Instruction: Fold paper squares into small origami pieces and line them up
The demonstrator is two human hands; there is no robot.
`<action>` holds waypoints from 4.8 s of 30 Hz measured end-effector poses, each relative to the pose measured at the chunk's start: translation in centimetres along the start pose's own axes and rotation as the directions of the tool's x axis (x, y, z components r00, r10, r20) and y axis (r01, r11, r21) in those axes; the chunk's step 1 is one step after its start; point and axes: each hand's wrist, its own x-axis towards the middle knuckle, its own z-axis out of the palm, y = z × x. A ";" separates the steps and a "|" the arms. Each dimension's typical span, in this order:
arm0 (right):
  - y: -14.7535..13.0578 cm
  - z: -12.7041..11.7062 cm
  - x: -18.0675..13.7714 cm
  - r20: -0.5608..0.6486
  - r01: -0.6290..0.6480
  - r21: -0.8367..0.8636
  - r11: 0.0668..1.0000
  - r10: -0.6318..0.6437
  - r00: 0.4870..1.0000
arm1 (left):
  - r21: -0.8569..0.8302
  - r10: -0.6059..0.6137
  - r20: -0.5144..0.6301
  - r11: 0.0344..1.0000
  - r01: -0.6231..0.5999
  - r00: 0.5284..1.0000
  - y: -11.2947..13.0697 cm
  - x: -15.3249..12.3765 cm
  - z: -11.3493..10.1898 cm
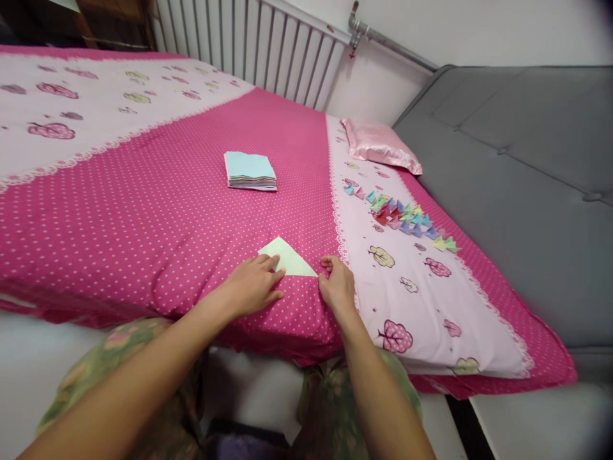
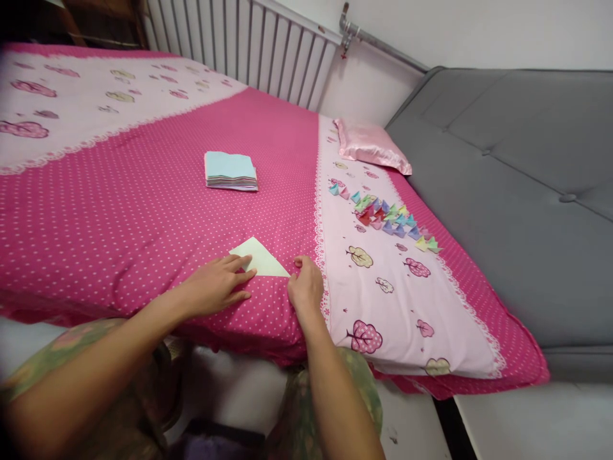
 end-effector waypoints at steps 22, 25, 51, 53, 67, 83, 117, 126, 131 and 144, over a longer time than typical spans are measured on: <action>-1.3 1.0 -0.3 0.148 -0.129 0.588 0.799 0.051 0.988 | -0.193 -0.097 -0.223 0.980 0.053 0.970 -0.1 0.2 -0.5; -1.9 0.4 -0.4 0.180 -0.208 0.760 0.615 0.109 0.978 | -0.281 -0.328 -0.298 0.928 0.246 0.896 -0.1 0.3 -1.4; -4.4 0.4 -2.1 0.277 -0.275 0.938 0.212 0.018 0.961 | -0.935 -0.528 0.261 -0.347 0.076 0.808 1.7 1.3 -1.8; -4.4 0.3 -2.2 0.266 -0.261 0.936 0.237 0.009 0.964 | -0.942 -0.508 0.255 -0.322 0.093 0.823 1.7 1.2 -1.7; -4.3 0.1 -2.2 0.272 -0.265 0.915 0.305 0.020 0.962 | -0.953 -0.408 0.210 -0.288 0.093 0.888 1.7 1.2 -1.3; -4.0 -0.3 -1.9 0.265 -0.279 0.870 0.407 0.091 0.960 | -0.955 -0.324 0.131 -0.295 0.031 0.937 2.0 1.1 -1.6; -3.9 -2.2 -1.7 0.160 -0.098 0.936 0.337 -0.160 0.974 | -0.761 -0.047 0.498 -0.503 0.410 0.866 1.0 0.6 -2.4; -3.9 -2.9 -1.8 0.225 -0.027 0.867 0.498 -0.344 0.912 | -0.820 -0.021 0.457 -0.398 0.412 0.889 1.9 0.0 -2.0; -4.0 -2.7 -1.4 0.168 -0.025 0.872 0.489 -0.250 0.954 | -0.853 -0.237 0.421 -0.431 0.294 0.875 1.6 0.5 -1.8; -3.4 -2.5 -1.3 0.127 0.180 0.698 0.693 -0.367 0.921 | -0.862 -0.412 0.397 -0.474 0.179 0.820 1.6 0.9 -2.6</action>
